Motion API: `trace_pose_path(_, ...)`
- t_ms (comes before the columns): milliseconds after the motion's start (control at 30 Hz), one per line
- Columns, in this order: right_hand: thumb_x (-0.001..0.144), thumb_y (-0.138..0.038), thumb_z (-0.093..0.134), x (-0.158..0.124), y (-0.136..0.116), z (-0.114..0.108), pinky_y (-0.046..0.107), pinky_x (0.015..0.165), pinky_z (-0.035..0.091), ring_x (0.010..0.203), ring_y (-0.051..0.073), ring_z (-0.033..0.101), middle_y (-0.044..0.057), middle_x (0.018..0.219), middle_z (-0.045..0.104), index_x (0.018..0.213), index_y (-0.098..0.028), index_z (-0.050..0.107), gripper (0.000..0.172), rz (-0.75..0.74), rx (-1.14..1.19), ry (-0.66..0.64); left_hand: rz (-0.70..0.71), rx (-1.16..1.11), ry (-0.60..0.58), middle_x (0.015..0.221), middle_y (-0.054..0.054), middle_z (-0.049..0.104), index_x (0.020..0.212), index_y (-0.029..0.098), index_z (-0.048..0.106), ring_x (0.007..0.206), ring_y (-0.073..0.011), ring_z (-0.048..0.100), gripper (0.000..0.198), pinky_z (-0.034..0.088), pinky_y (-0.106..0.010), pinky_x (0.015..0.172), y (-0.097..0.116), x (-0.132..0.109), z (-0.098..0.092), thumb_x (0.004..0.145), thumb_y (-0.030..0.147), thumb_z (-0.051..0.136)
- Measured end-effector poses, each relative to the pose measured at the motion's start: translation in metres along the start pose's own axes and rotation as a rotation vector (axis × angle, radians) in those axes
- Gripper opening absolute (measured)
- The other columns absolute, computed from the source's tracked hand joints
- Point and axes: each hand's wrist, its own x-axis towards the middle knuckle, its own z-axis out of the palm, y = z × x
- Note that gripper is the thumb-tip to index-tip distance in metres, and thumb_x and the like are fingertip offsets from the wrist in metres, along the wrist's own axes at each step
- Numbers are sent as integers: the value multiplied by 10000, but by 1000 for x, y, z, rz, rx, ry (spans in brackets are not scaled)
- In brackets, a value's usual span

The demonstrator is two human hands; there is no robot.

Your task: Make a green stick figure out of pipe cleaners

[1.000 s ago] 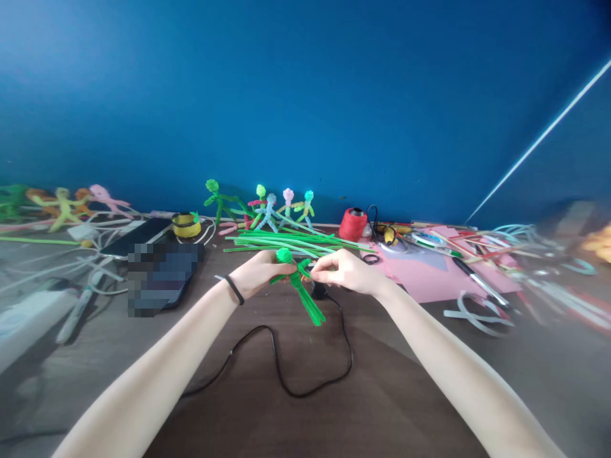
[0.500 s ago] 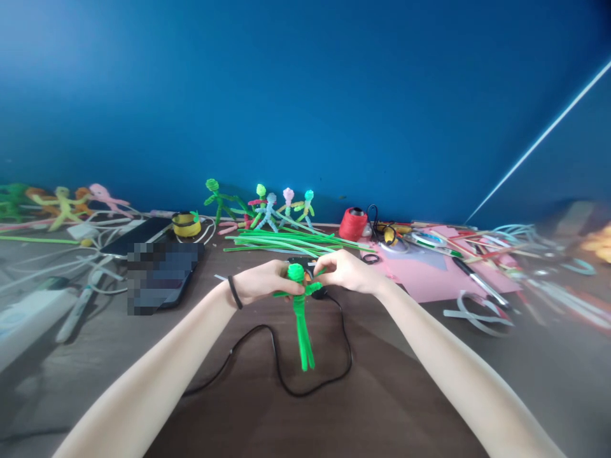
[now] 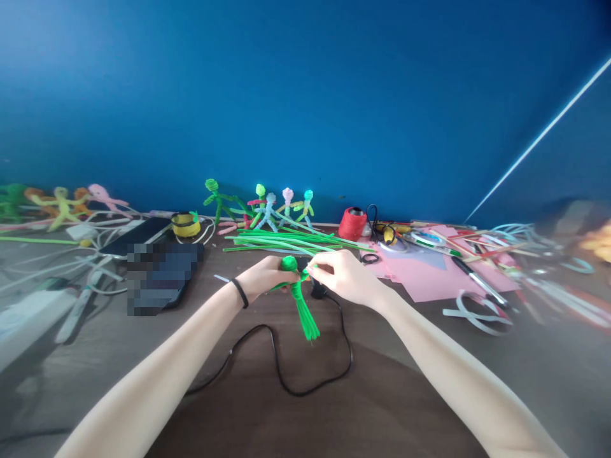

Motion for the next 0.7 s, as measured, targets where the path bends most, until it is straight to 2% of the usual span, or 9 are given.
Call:
trace_pose_path(167,784,-231,436,1,4,-1,204,528,354,558,88,488,5,650,582,775,-149,605,188,50,155,-75,67,-27,67,458,47,476,529,126,530,457,-64,405,132,314,-220,495,-6,4,-5,621,211,572)
trace_pose_path(333,733,-274,519,6,17,-1,194,471,352,528,84,483,21,653,586,799,-123,617,192,158,331,-186,92,-216,64,553,27,535,623,124,555,497,-71,448,112,320,-224,503,-13,8,-10,618,223,609)
trace_pose_path(500,705,-311,564,10,29,-1,182,435,317,472,58,421,2,578,557,820,-110,648,247,184,497,-294,90,-311,-64,605,12,553,647,119,560,551,-86,481,121,348,-233,539,-9,3,-13,603,206,632)
trace_pose_path(700,649,-309,622,10,33,-3,167,431,306,467,44,418,-17,568,560,741,-126,649,206,226,533,-379,48,-186,-218,614,10,557,732,109,591,553,-90,471,169,354,-236,544,-4,-3,-11,602,211,626)
